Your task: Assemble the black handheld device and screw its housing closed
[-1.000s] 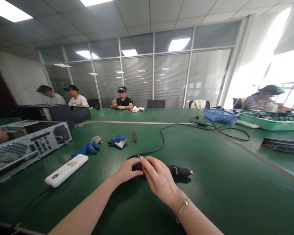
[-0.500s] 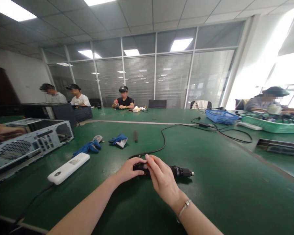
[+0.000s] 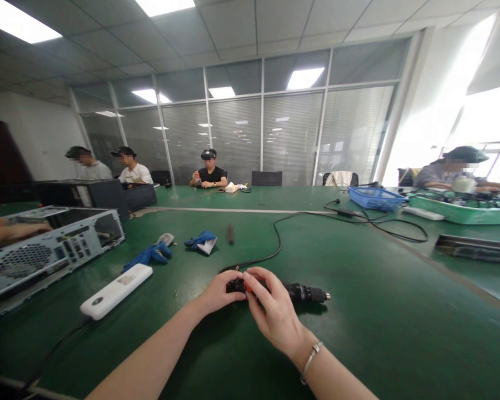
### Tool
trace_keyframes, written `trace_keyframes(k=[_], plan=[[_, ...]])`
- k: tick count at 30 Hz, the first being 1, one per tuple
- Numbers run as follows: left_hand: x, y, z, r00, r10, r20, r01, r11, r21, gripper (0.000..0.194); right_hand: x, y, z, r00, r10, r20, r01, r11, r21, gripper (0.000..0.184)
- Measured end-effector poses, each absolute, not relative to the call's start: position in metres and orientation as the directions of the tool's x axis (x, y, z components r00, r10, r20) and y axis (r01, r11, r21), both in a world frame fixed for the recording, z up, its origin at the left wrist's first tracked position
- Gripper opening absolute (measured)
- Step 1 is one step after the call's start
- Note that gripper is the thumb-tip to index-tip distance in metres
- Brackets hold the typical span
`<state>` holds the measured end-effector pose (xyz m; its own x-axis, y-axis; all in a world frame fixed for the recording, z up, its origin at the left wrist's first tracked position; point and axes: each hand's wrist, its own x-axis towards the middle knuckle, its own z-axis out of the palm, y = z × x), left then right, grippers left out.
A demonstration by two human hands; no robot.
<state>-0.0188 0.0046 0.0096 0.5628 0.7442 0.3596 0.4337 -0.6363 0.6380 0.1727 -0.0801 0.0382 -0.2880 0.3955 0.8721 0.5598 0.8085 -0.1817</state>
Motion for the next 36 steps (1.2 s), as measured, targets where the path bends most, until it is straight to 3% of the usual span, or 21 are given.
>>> trace_keyframes(k=[15, 22, 28, 31, 36], plan=[[-0.019, 0.002, 0.013, 0.552, 0.761, 0.341, 0.437, -0.613, 0.659, 0.043, 0.173, -0.073, 0.025, -0.191, 0.387, 0.902, 0.614, 0.764, -0.198, 0.058], [-0.018, 0.001, 0.014, 0.549, 0.765, 0.337, 0.446, -0.609, 0.656, 0.042, 0.173, -0.077, 0.029, -0.29, 0.371, 0.882, 0.548, 0.82, -0.164, 0.063], [-0.018, 0.001, 0.014, 0.556, 0.764, 0.327, 0.447, -0.606, 0.658, 0.044, 0.174, -0.074, 0.025, -0.233, 0.366, 0.901, 0.599, 0.784, -0.164, 0.057], [-0.019, 0.001, 0.014, 0.558, 0.765, 0.322, 0.446, -0.604, 0.661, 0.045, 0.173, -0.075, 0.025, -0.227, 0.384, 0.895, 0.561, 0.803, -0.202, 0.062], [-0.019, 0.002, 0.013, 0.552, 0.76, 0.344, 0.433, -0.614, 0.66, 0.045, 0.174, -0.076, 0.027, -0.219, 0.352, 0.91, 0.591, 0.79, -0.163, 0.065]])
